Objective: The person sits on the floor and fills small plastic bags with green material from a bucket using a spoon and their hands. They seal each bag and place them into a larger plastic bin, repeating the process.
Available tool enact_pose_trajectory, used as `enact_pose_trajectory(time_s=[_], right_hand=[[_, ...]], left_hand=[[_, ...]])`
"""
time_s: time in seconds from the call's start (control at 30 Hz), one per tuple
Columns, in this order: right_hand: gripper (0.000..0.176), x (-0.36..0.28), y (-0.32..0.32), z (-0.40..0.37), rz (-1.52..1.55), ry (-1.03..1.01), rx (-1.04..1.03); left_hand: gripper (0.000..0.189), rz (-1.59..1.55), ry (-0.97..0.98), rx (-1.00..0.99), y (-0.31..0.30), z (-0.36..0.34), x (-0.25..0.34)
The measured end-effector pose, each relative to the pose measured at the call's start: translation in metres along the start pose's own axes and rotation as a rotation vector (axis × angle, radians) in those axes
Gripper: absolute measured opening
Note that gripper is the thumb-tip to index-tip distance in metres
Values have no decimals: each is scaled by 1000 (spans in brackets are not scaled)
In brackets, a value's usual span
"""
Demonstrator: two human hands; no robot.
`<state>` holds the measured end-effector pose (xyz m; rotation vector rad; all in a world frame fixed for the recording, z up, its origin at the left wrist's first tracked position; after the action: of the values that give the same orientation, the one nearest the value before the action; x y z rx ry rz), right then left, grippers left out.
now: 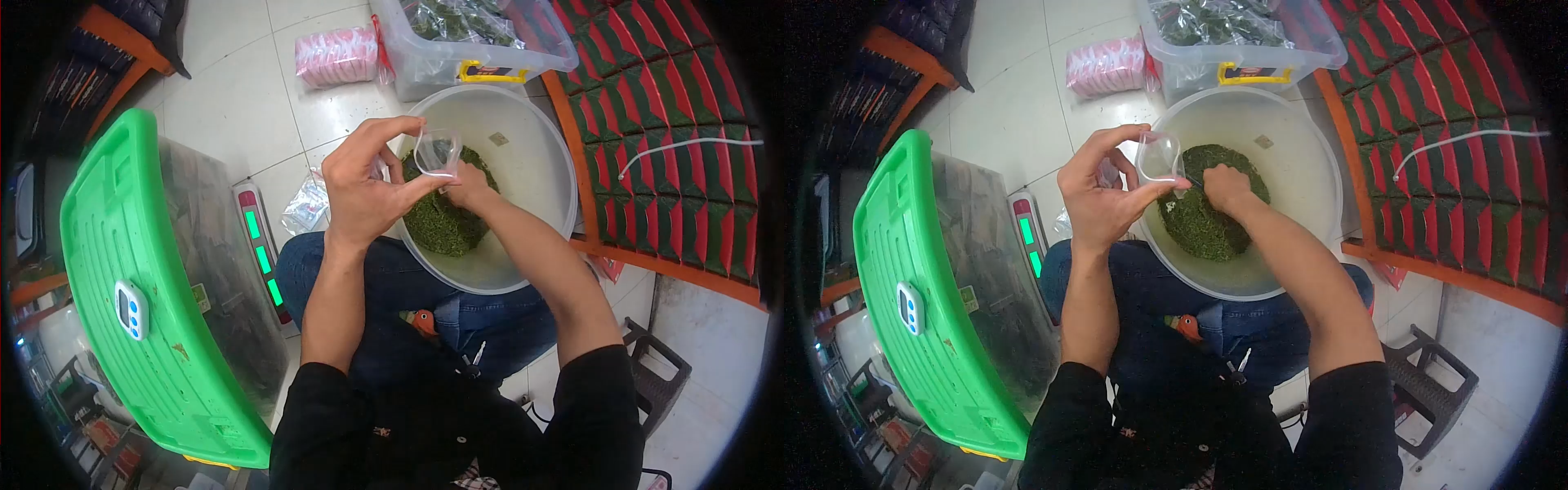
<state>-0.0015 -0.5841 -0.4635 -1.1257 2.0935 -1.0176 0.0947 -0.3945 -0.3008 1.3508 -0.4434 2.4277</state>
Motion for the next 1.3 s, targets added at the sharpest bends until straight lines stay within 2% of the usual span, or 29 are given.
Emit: enact_pose_trajectory(time_s=[0.13,0.3,0.43,0.47,0.5,0.53,0.57,0.63,0.73,0.77,0.8,0.83,0.87,0.9,0.97,1.0,1.1,1.2,1.3], right_hand=[[28,-1,11,1,-4,69,4],[28,-3,15,-5,-18,115,-56],[27,7,30,-1,-91,64,-48],[27,10,29,1,-38,33,4],[27,18,30,5,14,4,56],[26,29,38,14,79,-118,128],[26,29,42,7,81,-110,120],[22,20,48,-9,237,-270,209],[17,6,49,-30,470,-521,362],[17,3,44,-34,475,-522,365],[15,5,43,-33,719,-310,107],[13,9,42,-35,944,-87,-156],[19,11,27,-42,1007,-130,-275],[19,17,17,-46,1006,-134,-264],[18,22,-4,-55,1302,-154,-339],[20,23,-12,-63,1216,-198,-366],[19,24,-25,-88,1263,-168,-342],[19,33,-52,-115,1304,-137,-194],[19,55,-111,-148,1124,-198,466]], left_hand=[[61,6,11,-32,1,2,-1],[59,-14,15,-48,2,1,-2],[60,-97,-43,-85,3,0,-2],[60,-100,-55,-90,5,-3,-1],[61,-253,-144,-91,10,-6,-1],[63,-407,-231,-91,16,-10,0],[63,-412,-241,-96,23,-15,3],[64,-530,-251,-126,39,-22,11],[59,-397,-181,-117,49,-23,1],[57,-318,-122,-83,46,-20,2],[57,-314,-118,-85,43,-19,5],[56,-393,-262,-82,40,-17,6],[55,-474,-405,-79,39,-17,8],[55,-477,-394,-83,40,-17,10],[53,-503,-375,-67,42,-19,9],[53,-506,-368,-70,43,-20,8],[55,-378,-281,-113,46,-23,4],[55,-328,-210,-93,48,-23,6],[54,-286,-192,-30,44,-23,17]])
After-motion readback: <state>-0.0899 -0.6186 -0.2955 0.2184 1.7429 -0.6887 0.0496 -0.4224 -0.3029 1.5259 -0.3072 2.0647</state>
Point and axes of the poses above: each hand's wrist, its own z-axis towards the middle knuckle, its own y-axis out of the palm, x = y × z, the point moved 3 cm from there along z, towards the middle knuckle, and after that the axes turned 3 degrees about x, right-handed, at the moved point
